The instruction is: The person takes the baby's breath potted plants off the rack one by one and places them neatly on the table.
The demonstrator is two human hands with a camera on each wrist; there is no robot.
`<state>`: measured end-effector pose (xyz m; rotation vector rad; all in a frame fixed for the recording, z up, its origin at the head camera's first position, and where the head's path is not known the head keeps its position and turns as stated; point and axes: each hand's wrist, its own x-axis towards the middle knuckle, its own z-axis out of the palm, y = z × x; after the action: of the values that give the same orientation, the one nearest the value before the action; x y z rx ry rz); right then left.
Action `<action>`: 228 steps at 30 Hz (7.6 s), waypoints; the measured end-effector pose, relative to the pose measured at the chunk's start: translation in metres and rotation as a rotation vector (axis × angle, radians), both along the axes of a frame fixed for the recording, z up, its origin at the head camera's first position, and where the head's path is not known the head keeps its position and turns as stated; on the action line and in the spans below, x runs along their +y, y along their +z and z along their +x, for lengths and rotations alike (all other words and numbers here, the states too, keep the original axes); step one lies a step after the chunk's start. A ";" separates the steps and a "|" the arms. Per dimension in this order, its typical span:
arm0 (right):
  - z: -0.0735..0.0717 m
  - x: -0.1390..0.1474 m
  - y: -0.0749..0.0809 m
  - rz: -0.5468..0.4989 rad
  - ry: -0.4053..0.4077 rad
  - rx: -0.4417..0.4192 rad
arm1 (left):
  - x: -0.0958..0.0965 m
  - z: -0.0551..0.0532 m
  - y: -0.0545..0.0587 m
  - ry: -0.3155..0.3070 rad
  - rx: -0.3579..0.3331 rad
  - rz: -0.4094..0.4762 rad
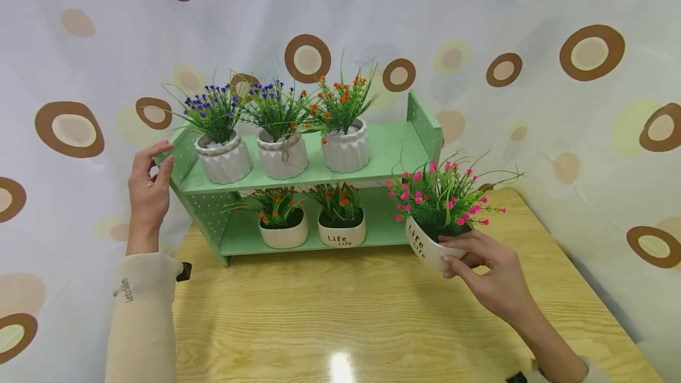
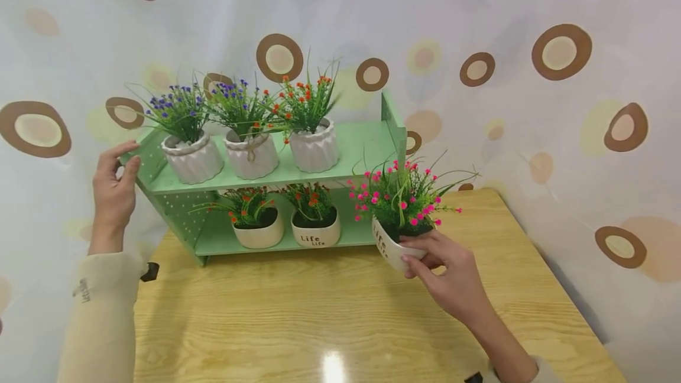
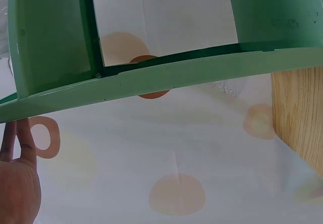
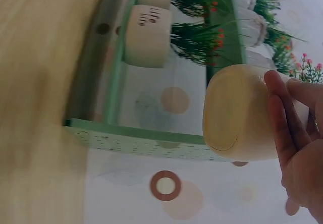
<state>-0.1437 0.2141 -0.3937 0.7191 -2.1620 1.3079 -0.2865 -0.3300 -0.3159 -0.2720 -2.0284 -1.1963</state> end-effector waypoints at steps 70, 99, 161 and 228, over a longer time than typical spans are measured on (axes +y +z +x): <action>-0.137 0.067 -0.119 -0.042 -0.198 -0.390 | -0.015 -0.019 -0.016 -0.009 0.014 0.055; -0.146 0.074 -0.132 -0.023 -0.168 -0.527 | 0.007 0.002 0.002 -0.050 0.037 0.067; -0.171 -0.117 0.076 -0.007 0.008 -0.207 | 0.006 -0.001 -0.002 -0.044 0.062 0.096; -0.067 -0.054 0.063 0.025 -0.129 -0.101 | 0.002 0.001 0.006 -0.025 0.060 0.077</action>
<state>-0.2107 0.1602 -0.3307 0.5235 -2.2677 1.2760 -0.2859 -0.3276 -0.3101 -0.2937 -1.9279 -1.2635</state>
